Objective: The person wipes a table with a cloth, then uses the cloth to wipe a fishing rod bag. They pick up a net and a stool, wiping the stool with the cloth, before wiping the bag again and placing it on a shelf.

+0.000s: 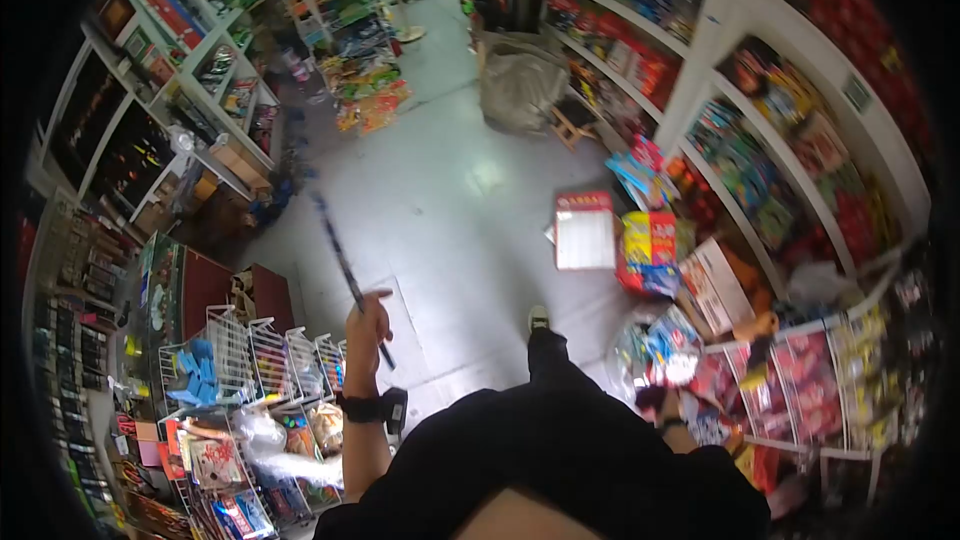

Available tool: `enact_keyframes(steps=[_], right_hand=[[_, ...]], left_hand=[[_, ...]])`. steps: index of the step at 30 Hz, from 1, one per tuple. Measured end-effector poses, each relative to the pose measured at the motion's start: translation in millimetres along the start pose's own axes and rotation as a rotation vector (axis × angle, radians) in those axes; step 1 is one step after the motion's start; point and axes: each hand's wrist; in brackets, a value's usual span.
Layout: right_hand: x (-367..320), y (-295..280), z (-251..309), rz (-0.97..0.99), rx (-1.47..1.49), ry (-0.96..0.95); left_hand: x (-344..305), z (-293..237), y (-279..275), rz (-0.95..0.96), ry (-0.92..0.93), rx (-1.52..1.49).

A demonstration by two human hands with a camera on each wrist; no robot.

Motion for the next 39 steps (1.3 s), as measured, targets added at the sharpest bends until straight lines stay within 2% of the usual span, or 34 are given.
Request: enact_keyframes(steps=[1,2,3,5,7,9,11,12,13,14,15,16,17,18,20,21,23,24,25,26,27,29,31,33,35,36,39], right_hand=[[-7,8,5,-0.065,-0.08,0.389],[10,18,17,-0.204,0.06,0.803],[33,17,22,-0.254,0.097,0.941],[105,9,32,-0.28,0.11,1.022],[204,-3,48,-0.303,0.137,0.995],[324,-12,75,-0.355,0.279,0.902],[467,-19,136,-0.432,0.579,0.733],[533,-19,171,-0.444,0.655,0.663],[612,-27,130,-0.411,0.442,0.382],[699,-40,112,-0.331,0.138,0.18],[755,-31,176,-0.516,-0.258,0.024],[820,-38,183,-0.399,-0.238,0.13],[853,-19,262,-0.392,-0.217,0.201],[894,-10,297,-0.382,-0.249,0.157],[977,0,318,-0.334,-0.22,0.072],[1010,5,315,-0.31,-0.153,0.05],[1046,13,281,-0.379,-0.232,0.167],[1062,18,244,-0.375,-0.174,0.265],[1057,29,273,-0.349,-0.33,0.375],[1053,34,280,-0.282,-0.297,0.476],[1045,45,296,-0.354,-0.317,0.441],[1044,47,251,-0.328,-0.339,0.516],[1053,48,233,-0.321,-0.314,0.704],[1079,45,218,-0.301,-0.277,0.859],[1127,35,206,-0.277,-0.257,0.947],[1158,28,203,-0.264,-0.254,0.959],[1296,-5,203,-0.244,-0.275,0.825]], left_hand=[[25,13,-10,-0.061,-0.048,0.026],[44,24,-15,-0.104,-0.115,0.09],[64,32,-18,-0.148,-0.184,0.152],[112,41,-21,-0.163,-0.203,0.249],[154,49,-30,-0.133,-0.235,0.475],[200,36,-37,-0.077,-0.26,0.601],[253,45,-52,-0.122,-0.16,0.86],[277,47,-57,-0.136,-0.175,0.843],[302,36,-60,-0.172,-0.206,0.899],[332,26,-63,-0.211,-0.23,0.954],[365,17,-67,-0.235,-0.219,0.933],[397,9,-69,-0.252,-0.177,0.913],[436,2,-78,-0.252,-0.121,0.903],[477,-4,-86,-0.251,-0.117,0.896],[558,-12,-101,-0.272,-0.104,0.461],[597,-10,-113,-0.249,-0.106,0.462],[689,1,-143,-0.163,-0.156,0.179],[735,16,-164,-0.175,-0.198,0.227],[771,19,-175,-0.154,-0.198,0.224],[806,20,-182,-0.222,-0.133,0.438],[841,20,-182,-0.289,-0.062,0.65],[910,2,-179,-0.28,-0.063,0.67],[982,-12,-165,-0.248,-0.147,0.664],[1061,-1,-152,-0.239,-0.051,0.674],[1131,11,-135,-0.133,-0.103,0.61],[1167,16,-130,-0.076,-0.134,0.723],[1260,6,-110,-0.044,-0.255,0.591]])
Point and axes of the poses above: each hand's wrist, its own x-axis towards the middle knuckle, its own y-axis out of the palm, z = x × y, and after that the axes turned 2 degrees about y, right-handed
